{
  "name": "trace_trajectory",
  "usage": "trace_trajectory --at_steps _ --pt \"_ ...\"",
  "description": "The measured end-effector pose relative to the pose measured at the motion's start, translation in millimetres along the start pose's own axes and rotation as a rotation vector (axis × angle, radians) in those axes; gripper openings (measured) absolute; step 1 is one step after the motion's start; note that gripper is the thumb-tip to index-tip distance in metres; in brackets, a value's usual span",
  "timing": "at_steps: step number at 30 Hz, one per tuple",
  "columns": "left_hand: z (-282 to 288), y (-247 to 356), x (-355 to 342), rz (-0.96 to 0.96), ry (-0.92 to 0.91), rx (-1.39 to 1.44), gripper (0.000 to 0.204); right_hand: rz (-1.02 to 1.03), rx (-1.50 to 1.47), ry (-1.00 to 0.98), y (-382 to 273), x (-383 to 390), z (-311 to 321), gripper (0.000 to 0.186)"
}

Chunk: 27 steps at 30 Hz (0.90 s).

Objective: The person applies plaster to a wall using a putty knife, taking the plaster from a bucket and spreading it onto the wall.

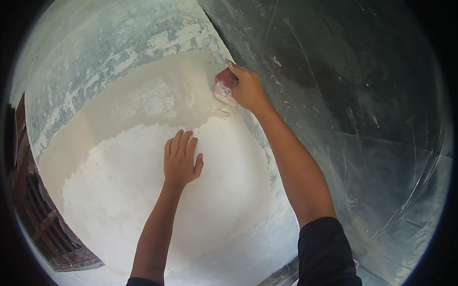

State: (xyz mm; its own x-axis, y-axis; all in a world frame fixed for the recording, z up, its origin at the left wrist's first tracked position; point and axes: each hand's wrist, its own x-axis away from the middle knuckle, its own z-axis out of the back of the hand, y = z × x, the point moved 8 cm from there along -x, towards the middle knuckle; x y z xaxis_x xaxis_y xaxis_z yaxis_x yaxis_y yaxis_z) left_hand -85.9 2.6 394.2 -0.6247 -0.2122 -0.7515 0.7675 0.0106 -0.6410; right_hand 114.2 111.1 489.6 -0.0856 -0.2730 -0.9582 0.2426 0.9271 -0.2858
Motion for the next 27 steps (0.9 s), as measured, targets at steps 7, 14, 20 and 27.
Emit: trace_trajectory --at_steps 7,14,20,27 --pt "3 4 1 -0.030 0.023 0.008 0.039 -0.174 0.086 0.209 18 22 0 0.063" --pt "0 3 0 -0.023 0.005 0.017 0.039 -0.097 0.033 0.250 14 41 -16 0.059" --pt "-2 3 1 -0.019 -0.010 0.013 0.039 -0.067 -0.060 0.225 4 51 -31 0.060" --pt "-1 2 3 -0.015 -0.017 0.017 0.039 -0.119 -0.066 0.449 20 67 -6 0.061"
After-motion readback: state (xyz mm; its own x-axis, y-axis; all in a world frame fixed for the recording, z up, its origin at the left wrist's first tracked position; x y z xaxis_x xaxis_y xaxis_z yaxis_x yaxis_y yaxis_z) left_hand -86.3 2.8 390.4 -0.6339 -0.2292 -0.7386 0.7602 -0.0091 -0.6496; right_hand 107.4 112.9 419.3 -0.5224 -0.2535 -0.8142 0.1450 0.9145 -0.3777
